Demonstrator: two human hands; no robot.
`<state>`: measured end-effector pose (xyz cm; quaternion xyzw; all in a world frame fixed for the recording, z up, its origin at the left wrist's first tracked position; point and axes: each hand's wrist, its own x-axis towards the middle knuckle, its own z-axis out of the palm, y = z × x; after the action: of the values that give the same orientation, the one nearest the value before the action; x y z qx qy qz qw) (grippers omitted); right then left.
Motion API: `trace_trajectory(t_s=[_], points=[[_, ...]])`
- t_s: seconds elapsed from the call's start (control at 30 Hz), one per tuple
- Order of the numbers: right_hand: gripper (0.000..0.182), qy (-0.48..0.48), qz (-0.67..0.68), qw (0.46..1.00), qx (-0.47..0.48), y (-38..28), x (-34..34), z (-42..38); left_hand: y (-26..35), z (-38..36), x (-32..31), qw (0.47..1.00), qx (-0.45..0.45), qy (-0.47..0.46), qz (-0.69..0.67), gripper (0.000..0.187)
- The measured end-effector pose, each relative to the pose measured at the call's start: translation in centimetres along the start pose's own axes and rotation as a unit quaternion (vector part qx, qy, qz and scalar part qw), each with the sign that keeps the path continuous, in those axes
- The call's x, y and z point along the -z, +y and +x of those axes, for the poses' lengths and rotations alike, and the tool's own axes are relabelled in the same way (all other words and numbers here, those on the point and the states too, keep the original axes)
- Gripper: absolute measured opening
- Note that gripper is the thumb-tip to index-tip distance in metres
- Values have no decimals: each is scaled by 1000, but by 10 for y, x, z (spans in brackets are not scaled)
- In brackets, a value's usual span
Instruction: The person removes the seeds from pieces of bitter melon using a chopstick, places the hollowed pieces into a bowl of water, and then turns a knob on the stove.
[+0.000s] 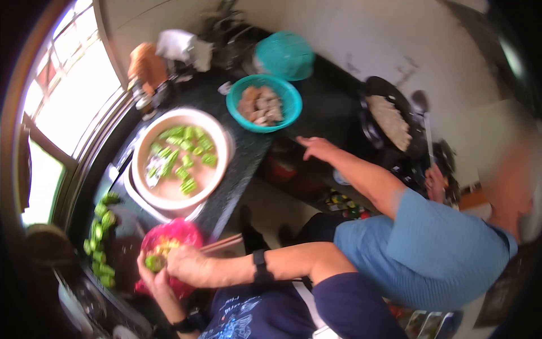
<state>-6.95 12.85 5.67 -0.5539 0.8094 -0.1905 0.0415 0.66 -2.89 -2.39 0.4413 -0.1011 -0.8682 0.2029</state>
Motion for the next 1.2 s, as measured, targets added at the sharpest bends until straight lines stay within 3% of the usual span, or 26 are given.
trace_trajectory(t_s=[0.07,0.1,0.17,0.27,0.47,0.63,0.73,0.83,0.87,0.97,1.0,1.07,1.1,1.2], points=[[8,12,68,998,-4,9,23,2,-2,-12,-15,995,50,-81,-39,10],[8,-46,28,999,-9,12,28,2,-9,-38,-47,1000,3,23,3,12],[10,-40,61,997,-34,20,20,0,-9,-25,-23,997,24,28,-62,14],[7,-58,7,998,-21,20,27,1,-15,-18,-12,989,46,19,-140,11],[13,-80,52,995,-3,13,28,3,-16,-25,-21,965,37,37,-255,10],[13,-100,33,994,2,8,25,3,-17,-27,-22,968,15,36,-248,11],[7,-75,41,996,21,6,24,2,-15,-30,-20,984,-19,14,-178,8],[8,-66,38,997,3,3,17,-1,-13,-22,-6,989,-23,-66,-133,8],[7,-72,35,997,-11,2,15,-1,-13,-17,-3,988,-22,-46,-145,7],[7,11,-3,1000,17,-4,-4,-3,-22,-31,-25,994,-46,-23,-95,7],[8,29,-12,999,28,-7,-13,0,-26,-26,-20,994,-31,-69,-80,10],[9,-36,-42,998,19,-12,-26,5,-39,-23,-18,998,1,-63,-18,13],[10,-77,-61,995,31,-10,-28,6,-43,-30,-24,998,-33,-59,12,14],[11,17,-8,1000,14,-7,-38,12,-31,-26,-26,994,-50,-92,-5,13]])
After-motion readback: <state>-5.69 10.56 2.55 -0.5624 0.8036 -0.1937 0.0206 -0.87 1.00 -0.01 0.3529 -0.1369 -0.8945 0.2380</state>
